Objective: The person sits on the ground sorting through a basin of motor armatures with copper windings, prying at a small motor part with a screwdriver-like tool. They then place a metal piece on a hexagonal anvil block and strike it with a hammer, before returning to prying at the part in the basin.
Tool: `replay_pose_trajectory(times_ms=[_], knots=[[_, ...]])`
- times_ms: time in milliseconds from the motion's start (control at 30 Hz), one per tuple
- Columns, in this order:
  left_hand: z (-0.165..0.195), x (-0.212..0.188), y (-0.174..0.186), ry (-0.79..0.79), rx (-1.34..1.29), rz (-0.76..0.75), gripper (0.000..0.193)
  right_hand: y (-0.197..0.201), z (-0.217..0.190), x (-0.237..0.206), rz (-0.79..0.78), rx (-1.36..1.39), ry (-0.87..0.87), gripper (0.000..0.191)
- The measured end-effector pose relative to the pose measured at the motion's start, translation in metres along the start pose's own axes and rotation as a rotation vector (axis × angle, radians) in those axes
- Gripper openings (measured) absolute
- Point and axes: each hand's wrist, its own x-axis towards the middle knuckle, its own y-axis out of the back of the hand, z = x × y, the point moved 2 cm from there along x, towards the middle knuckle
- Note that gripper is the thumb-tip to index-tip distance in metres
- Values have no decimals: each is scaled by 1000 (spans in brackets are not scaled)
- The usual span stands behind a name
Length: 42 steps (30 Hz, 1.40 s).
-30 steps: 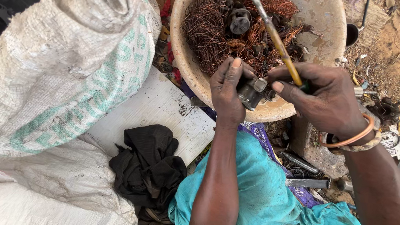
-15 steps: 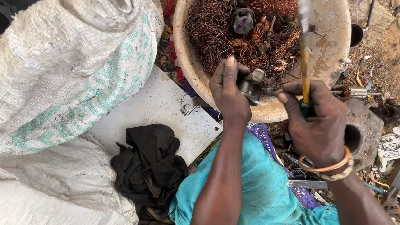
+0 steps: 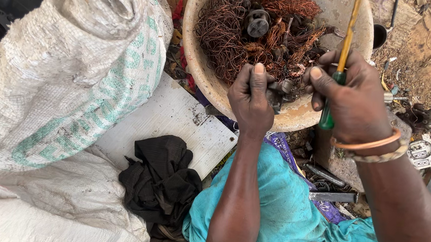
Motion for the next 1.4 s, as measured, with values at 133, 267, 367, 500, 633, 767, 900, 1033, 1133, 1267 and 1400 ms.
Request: replay_pose_trajectory(times_ms=[133,267,367,500,633,767,900,1033,1133,1267,1400], knots=[[-14,2,0,59,-230,-5,30,9,9,15,-4,168,-140,20],[-21,5,2,70,-442,33,28,16,25,19,30,353,-214,19],[-22,5,4,108,-492,128,30,18,39,9,67,337,-192,22],[-15,4,4,123,-404,195,33,14,49,-15,118,396,-70,19],[-5,5,5,149,-424,204,36,9,40,-30,92,368,204,19],[-2,5,4,262,-540,197,34,7,24,-16,114,13,255,14],[-6,7,4,244,-451,207,34,3,11,-2,126,-167,218,14],[-11,8,5,223,-427,198,33,-3,-3,-16,196,-470,512,15],[-13,8,5,251,-460,201,34,-11,-6,-28,100,-751,810,21],[-13,9,5,238,-476,193,33,-7,9,-22,5,-842,404,19],[-16,7,5,278,-514,149,31,0,15,-17,-19,-974,682,14]])
